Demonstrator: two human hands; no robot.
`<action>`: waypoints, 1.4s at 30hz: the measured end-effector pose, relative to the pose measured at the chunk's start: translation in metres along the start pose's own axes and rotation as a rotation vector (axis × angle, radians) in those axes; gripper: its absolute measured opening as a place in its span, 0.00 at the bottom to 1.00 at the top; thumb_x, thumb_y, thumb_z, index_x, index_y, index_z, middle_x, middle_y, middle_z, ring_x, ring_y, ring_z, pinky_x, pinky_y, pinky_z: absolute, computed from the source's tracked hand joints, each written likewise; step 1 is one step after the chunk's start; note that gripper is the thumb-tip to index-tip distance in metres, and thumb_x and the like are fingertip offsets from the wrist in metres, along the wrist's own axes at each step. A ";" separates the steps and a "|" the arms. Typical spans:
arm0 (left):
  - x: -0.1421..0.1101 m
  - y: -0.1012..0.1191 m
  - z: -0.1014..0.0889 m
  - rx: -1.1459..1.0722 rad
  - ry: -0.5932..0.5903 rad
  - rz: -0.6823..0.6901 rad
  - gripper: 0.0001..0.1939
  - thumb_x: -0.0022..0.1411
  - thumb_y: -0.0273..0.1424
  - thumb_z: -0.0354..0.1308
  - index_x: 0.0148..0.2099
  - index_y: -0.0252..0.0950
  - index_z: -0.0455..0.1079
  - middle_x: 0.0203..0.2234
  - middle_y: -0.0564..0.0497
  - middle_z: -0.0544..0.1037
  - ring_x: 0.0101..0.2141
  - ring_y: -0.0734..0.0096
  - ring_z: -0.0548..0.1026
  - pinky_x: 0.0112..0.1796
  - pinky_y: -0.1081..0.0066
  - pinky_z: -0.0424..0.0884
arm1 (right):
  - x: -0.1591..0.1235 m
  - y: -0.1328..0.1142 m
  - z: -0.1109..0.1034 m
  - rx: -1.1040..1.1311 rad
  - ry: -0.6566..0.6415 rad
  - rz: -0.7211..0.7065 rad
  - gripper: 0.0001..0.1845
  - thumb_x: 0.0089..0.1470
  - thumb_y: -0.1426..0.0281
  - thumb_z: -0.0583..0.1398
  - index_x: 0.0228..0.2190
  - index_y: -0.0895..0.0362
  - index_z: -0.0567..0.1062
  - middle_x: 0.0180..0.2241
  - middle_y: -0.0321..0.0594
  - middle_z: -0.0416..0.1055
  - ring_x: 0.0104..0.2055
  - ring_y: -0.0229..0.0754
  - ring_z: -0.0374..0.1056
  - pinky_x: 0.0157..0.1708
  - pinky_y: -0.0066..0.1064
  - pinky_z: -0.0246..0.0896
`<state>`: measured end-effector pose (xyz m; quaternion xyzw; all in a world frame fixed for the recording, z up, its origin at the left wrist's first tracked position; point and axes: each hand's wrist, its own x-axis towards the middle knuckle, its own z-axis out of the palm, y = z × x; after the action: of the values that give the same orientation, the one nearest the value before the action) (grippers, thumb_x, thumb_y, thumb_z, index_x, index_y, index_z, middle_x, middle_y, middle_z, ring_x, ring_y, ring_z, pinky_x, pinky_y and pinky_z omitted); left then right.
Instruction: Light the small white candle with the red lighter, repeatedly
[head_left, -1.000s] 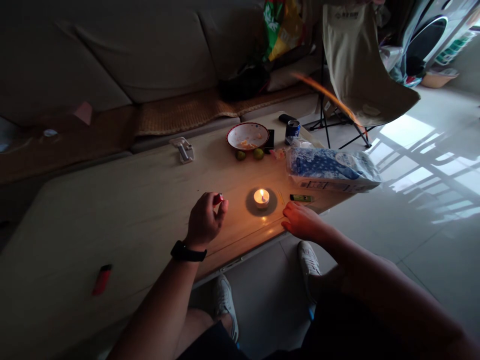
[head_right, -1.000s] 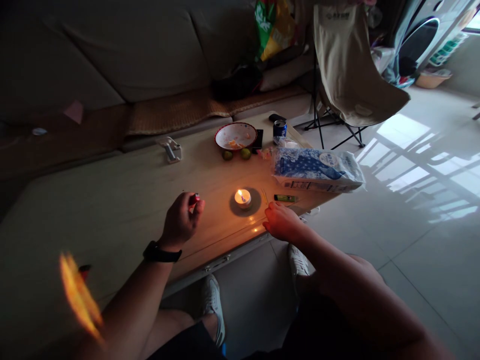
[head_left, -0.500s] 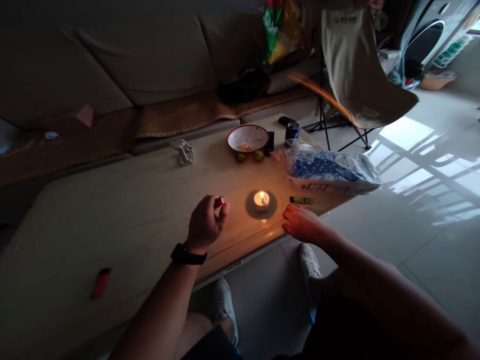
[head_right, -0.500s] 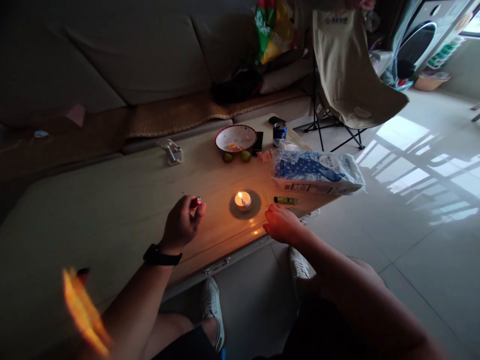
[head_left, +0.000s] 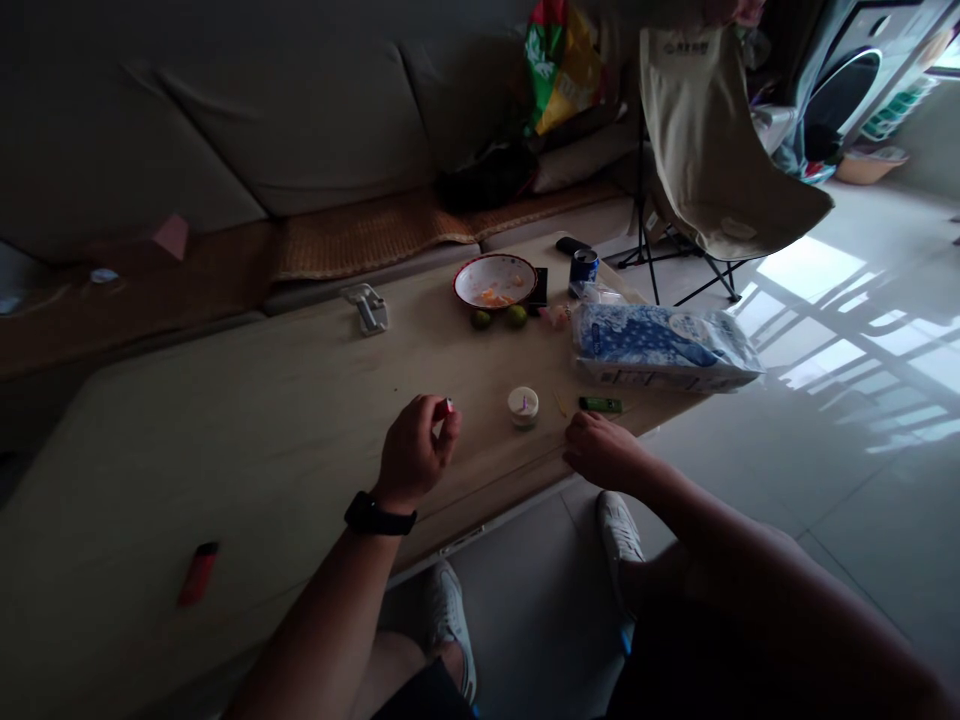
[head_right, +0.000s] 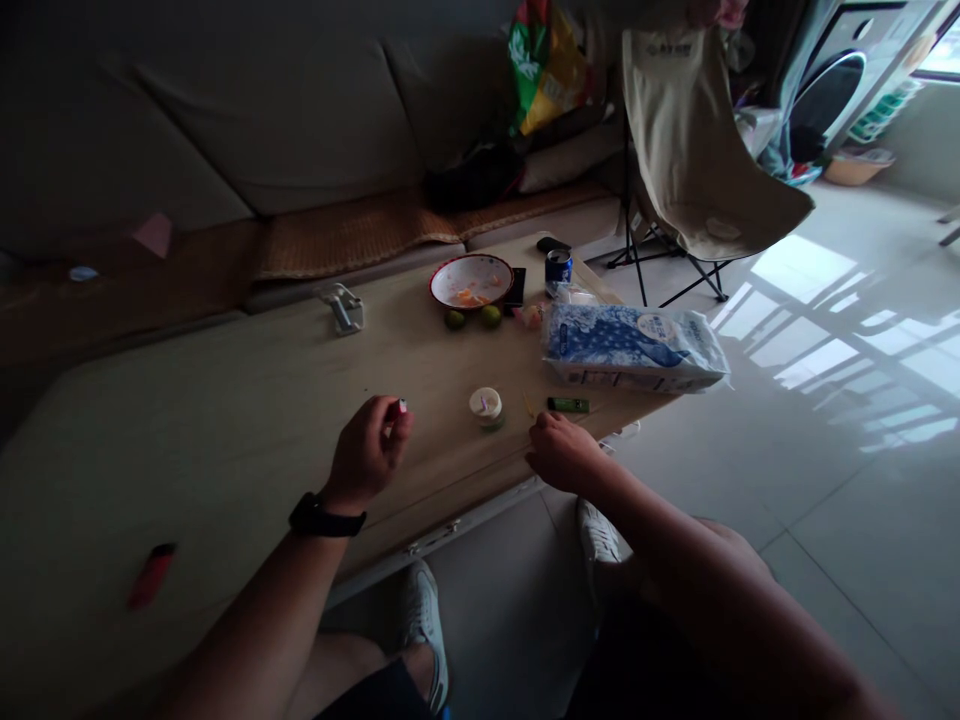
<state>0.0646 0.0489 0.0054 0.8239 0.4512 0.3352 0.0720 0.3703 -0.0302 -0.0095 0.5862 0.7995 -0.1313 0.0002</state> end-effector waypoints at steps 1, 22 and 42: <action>0.001 0.002 0.001 -0.001 -0.004 0.005 0.10 0.72 0.40 0.49 0.43 0.39 0.65 0.34 0.48 0.74 0.34 0.66 0.74 0.37 0.66 0.71 | 0.000 -0.001 -0.001 -0.004 -0.004 0.004 0.09 0.62 0.66 0.60 0.38 0.58 0.77 0.44 0.49 0.71 0.50 0.49 0.66 0.51 0.34 0.60; 0.032 0.043 0.039 0.132 -0.058 0.131 0.10 0.68 0.36 0.49 0.34 0.39 0.64 0.29 0.48 0.73 0.33 0.63 0.70 0.37 0.64 0.65 | -0.001 -0.003 -0.006 -0.020 -0.025 -0.009 0.10 0.62 0.66 0.60 0.39 0.60 0.77 0.44 0.51 0.71 0.50 0.50 0.66 0.52 0.35 0.59; 0.035 0.053 0.047 0.217 -0.121 0.186 0.11 0.66 0.39 0.52 0.36 0.37 0.67 0.30 0.44 0.75 0.34 0.57 0.71 0.35 0.59 0.64 | -0.001 -0.004 -0.007 -0.017 -0.032 0.006 0.13 0.63 0.65 0.59 0.41 0.62 0.78 0.46 0.53 0.72 0.50 0.50 0.66 0.52 0.36 0.59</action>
<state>0.1432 0.0548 0.0087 0.8837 0.4015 0.2396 -0.0216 0.3680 -0.0309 -0.0018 0.5863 0.7988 -0.1338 0.0182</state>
